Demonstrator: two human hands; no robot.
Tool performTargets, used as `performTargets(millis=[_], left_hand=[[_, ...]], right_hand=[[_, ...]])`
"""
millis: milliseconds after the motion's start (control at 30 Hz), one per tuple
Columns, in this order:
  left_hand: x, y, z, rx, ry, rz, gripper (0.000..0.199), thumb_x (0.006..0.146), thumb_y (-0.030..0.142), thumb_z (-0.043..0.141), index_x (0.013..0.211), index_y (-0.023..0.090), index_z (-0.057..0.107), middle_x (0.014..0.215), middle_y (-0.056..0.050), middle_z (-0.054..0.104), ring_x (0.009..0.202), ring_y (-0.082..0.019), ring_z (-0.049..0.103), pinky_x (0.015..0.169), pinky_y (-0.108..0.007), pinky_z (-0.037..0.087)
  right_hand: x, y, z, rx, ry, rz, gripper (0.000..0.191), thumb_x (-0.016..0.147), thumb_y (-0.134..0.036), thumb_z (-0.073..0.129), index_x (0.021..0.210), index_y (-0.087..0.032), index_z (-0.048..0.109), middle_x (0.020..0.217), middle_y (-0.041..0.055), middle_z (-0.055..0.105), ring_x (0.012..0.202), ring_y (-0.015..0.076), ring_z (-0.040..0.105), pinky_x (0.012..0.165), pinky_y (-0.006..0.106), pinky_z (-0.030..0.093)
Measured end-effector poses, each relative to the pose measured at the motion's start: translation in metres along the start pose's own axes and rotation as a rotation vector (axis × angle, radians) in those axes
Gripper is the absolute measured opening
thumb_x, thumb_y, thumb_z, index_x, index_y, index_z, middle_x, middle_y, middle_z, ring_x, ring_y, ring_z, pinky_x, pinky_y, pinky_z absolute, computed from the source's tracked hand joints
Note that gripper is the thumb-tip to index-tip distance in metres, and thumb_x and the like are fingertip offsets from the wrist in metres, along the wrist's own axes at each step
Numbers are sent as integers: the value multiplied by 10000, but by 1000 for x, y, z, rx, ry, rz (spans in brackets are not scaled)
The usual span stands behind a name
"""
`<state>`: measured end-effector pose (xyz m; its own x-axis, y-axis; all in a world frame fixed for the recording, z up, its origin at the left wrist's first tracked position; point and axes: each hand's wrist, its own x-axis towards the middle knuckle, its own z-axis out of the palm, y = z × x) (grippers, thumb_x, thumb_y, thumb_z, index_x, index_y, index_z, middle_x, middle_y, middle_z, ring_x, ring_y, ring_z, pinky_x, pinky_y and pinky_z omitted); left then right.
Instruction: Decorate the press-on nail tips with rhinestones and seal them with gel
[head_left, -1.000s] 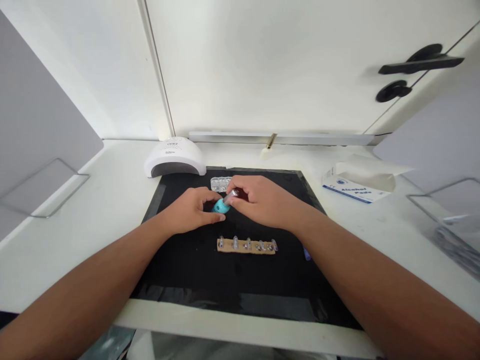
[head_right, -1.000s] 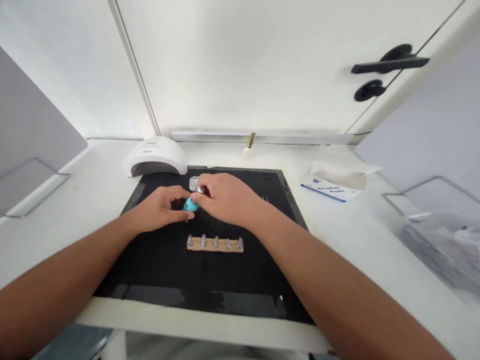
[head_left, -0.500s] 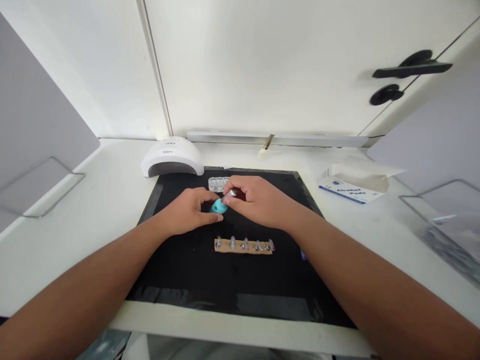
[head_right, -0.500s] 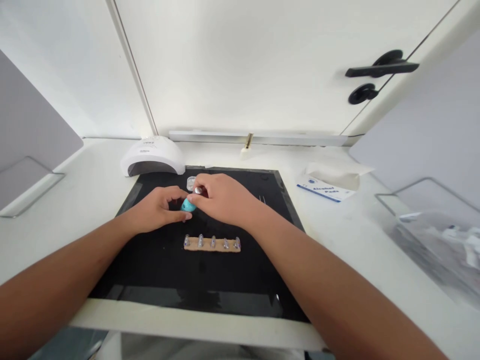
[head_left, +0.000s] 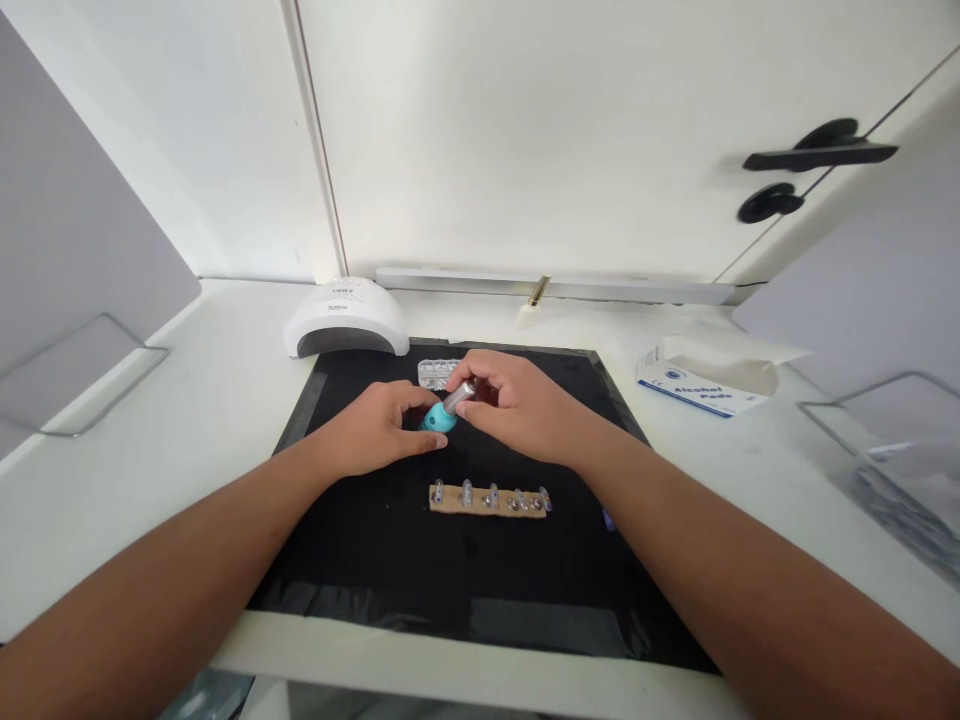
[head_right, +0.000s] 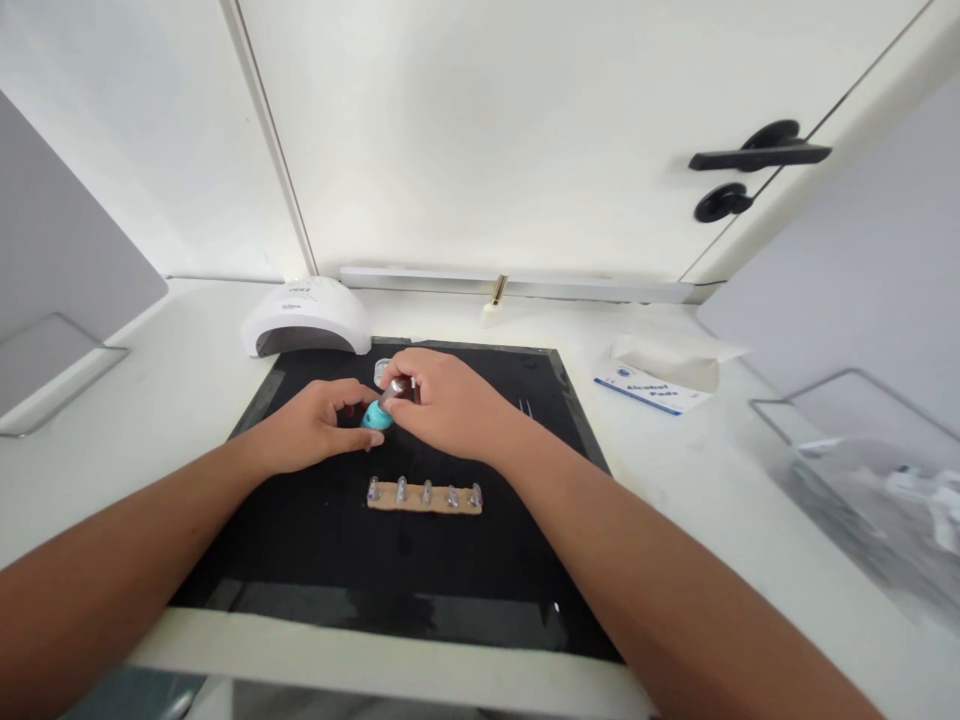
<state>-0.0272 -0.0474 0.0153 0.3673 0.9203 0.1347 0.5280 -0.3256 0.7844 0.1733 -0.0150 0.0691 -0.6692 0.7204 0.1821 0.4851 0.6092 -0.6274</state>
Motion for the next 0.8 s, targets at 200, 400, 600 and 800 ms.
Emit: performTargets(millis=[200,400,600,800], left_hand=[[-1,1,0,-11,-8,-8,188,761,311,716,902,188,700,814,0,631,757,-164,560,691,-287,407],[0,0,0,-14,-6,-6,175,758,302,722,891,190,701,810,2,629,753,-160,559,693,-286,406],[0,0,1,-27,-15,-9,189,762,302,720,909,185,700,816,7,625,756,-154,558,696,-279,410],[0,2,1,-30,-19,-15,180,766,299,717,902,183,700,823,10,618,764,-149,549,707,-277,406]], right_hand=[[0,1,-1,48,8,-15,203,725,-57,503,866,-184,575,788,-3,591,703,132,526,679,270,394],[-1,2,-2,69,31,-12,157,750,-90,512,860,-177,584,760,0,580,676,132,513,657,275,390],[-1,3,-4,72,70,-25,135,738,-108,517,835,-175,583,716,-12,554,628,123,483,614,266,378],[-1,1,-8,68,96,-31,119,737,-129,530,832,-177,582,697,-24,515,605,113,462,593,259,371]])
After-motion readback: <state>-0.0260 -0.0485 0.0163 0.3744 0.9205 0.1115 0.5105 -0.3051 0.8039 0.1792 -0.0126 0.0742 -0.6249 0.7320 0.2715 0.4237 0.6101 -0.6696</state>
